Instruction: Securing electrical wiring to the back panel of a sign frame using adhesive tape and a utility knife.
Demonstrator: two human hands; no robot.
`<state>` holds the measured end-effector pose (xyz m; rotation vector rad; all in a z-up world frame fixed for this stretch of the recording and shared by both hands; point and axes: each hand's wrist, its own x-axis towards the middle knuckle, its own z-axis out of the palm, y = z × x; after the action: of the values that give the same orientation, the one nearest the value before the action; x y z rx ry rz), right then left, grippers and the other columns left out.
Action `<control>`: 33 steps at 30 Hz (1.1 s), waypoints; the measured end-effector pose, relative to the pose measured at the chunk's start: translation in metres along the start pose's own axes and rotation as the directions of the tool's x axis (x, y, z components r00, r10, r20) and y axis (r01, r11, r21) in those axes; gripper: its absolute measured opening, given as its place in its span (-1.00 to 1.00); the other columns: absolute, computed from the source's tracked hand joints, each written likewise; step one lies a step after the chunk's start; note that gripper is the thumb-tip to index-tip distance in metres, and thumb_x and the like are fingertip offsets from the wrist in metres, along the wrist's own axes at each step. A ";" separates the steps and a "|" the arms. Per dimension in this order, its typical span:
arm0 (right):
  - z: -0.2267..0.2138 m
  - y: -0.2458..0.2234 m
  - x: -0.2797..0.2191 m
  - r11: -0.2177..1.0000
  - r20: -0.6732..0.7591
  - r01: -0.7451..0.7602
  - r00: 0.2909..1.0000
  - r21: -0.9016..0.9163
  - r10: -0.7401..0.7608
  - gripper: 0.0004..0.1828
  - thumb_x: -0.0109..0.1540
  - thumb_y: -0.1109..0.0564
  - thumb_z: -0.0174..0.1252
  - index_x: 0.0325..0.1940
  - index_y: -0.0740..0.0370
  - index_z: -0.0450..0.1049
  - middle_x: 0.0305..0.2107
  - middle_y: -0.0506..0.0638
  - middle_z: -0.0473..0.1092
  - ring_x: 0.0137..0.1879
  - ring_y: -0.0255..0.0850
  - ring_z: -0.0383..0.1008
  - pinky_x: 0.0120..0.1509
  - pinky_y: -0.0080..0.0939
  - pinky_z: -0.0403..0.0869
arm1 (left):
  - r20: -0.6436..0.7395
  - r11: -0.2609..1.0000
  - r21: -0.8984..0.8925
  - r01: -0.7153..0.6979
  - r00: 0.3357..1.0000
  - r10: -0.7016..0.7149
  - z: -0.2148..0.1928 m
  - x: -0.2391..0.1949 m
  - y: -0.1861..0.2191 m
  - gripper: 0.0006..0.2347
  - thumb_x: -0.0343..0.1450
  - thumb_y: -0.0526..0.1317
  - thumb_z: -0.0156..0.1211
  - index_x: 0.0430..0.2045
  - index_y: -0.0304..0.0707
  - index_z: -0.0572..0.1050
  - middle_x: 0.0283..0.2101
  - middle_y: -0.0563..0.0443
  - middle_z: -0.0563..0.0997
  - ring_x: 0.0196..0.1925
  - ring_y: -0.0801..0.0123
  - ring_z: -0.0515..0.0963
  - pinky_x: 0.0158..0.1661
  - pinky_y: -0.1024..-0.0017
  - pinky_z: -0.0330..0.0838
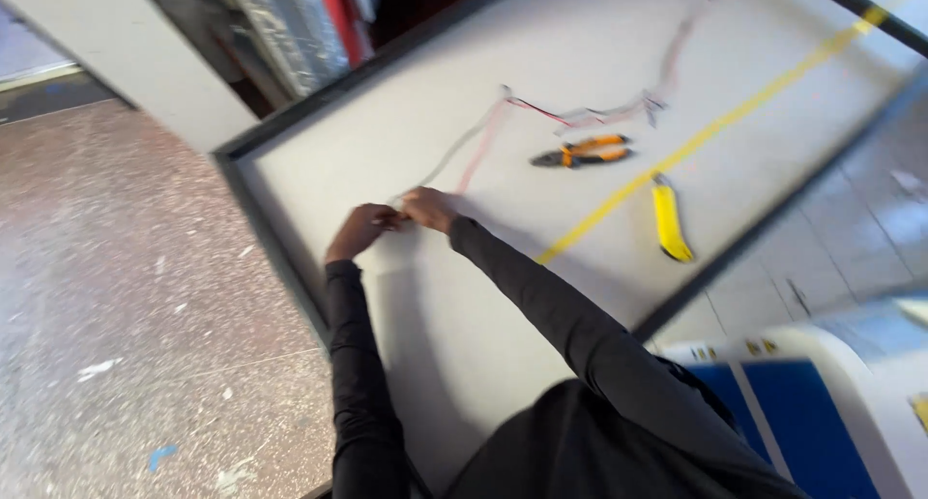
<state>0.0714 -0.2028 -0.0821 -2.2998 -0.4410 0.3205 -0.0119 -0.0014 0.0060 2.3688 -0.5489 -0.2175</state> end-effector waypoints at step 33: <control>-0.056 0.063 -0.276 0.952 -0.131 -0.293 0.951 -0.088 0.281 -0.51 0.27 -0.18 0.28 -0.59 -0.07 0.21 -0.77 -0.13 0.31 -0.57 -0.11 0.40 -0.36 -0.14 0.32 | -0.435 0.887 -0.098 0.450 0.783 -0.445 -0.048 -0.011 -0.045 -0.72 0.62 0.05 0.24 0.13 0.06 0.69 -0.01 0.01 0.81 0.08 -0.08 0.77 0.11 -0.13 0.61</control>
<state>-0.1457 -0.3918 -0.0637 -2.4751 -0.0622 0.3078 0.0074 0.0618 0.0119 2.4167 0.2458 0.1283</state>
